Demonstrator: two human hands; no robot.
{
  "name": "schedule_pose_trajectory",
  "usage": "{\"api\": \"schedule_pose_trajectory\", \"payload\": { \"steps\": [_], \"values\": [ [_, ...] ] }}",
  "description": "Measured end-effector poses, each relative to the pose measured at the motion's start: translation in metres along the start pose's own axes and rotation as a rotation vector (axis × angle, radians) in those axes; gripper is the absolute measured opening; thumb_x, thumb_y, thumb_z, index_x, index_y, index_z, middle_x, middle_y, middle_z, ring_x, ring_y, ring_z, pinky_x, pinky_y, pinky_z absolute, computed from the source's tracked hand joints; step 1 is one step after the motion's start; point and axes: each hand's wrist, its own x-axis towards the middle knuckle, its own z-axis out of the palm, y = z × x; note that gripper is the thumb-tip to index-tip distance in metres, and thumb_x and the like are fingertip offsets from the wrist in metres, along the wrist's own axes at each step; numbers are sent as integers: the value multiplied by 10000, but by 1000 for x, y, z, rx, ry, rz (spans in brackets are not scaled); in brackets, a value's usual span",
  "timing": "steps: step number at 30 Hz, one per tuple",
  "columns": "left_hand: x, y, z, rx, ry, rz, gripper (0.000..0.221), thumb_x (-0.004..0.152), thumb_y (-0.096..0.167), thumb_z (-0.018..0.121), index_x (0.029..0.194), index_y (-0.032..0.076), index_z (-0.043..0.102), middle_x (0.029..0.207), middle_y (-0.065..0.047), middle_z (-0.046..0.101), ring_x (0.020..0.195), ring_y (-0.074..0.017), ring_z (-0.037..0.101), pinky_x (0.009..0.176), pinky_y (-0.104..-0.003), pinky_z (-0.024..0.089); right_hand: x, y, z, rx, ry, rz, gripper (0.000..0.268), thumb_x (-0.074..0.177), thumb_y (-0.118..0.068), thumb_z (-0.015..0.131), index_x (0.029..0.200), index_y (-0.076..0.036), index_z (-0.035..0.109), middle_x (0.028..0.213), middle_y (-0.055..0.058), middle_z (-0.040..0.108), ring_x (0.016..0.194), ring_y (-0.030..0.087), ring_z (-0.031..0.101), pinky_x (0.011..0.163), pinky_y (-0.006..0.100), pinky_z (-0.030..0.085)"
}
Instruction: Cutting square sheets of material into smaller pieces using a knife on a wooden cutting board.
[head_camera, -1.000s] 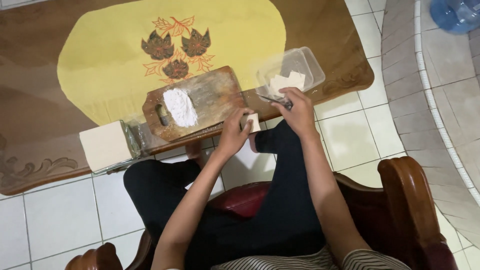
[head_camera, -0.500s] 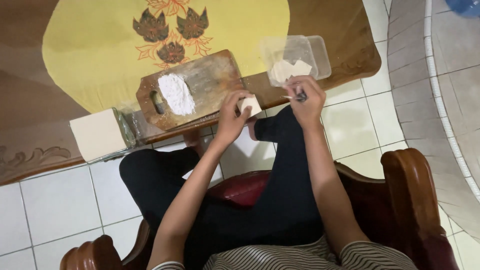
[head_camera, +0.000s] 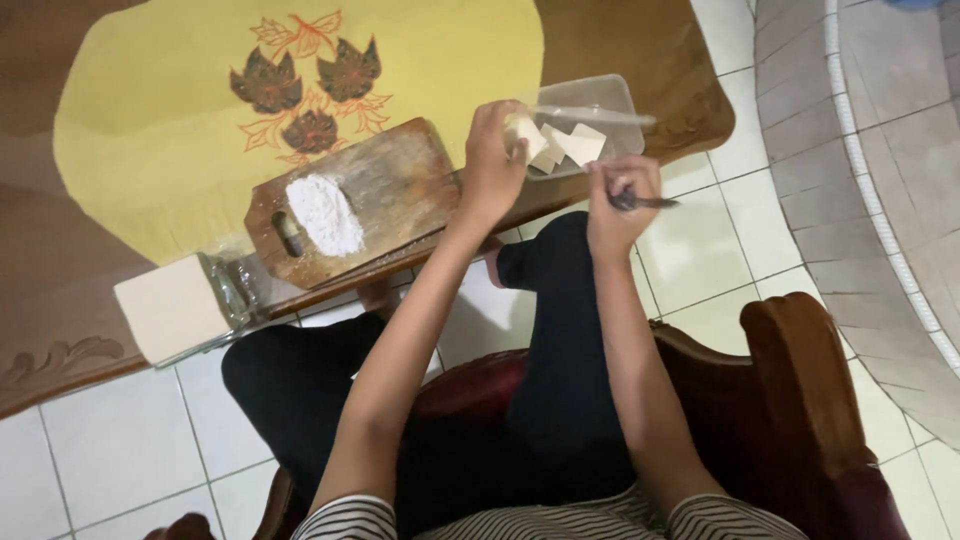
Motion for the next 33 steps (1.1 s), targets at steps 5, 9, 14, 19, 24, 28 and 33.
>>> {"api": "schedule_pose_trajectory", "payload": {
  "steps": [5,9,14,19,24,28,33],
  "values": [
    [-7,6,-3,-12,-27,-129,364,914,-52,656,1253,40,562,1213,-174,547,1260,-435,562,1080,-565,445,5,-5,3,19,-27,104,261,915,61,775,911,8,519,924,139,574,683,222,687,711,344,590],
    [-13,7,-7,-44,-61,-201,383,943,-32,630,1305,64,546,1256,-165,535,1314,-432,524,1098,-602,425,5,9,3,-32,-105,94,155,909,56,787,936,35,636,1176,196,660,686,228,679,663,395,568],
    [-18,16,-12,-47,-66,-173,390,942,-44,625,1312,28,524,1241,-191,538,1312,-462,515,1094,-626,425,-1,5,11,39,-158,244,238,895,63,788,835,-20,573,1014,171,749,838,294,761,770,368,588],
    [-23,7,-6,-129,-23,-229,516,936,-15,649,1401,39,433,1254,-168,559,1310,-433,526,1086,-604,443,3,-7,5,145,-100,150,488,904,105,769,674,-60,371,1029,208,735,885,347,765,747,347,574],
    [-20,23,1,-193,85,-258,684,970,-2,630,1518,73,227,1295,-150,539,1270,-437,554,985,-593,522,-1,-18,1,152,228,296,464,955,58,726,726,-112,359,1071,115,686,938,214,750,498,196,448],
    [10,35,19,-167,103,-261,550,965,75,600,1448,115,341,1259,-66,617,1199,-221,608,982,-341,505,-2,-2,6,90,434,398,430,893,31,759,714,-115,397,1073,159,747,1052,291,765,429,258,529],
    [45,55,46,-251,190,-85,530,952,25,625,1435,122,429,1276,-50,681,1168,-188,667,821,-292,510,-1,5,3,101,494,480,439,901,-3,746,719,-136,369,1046,144,732,1031,290,765,410,265,503]
  ]
}}
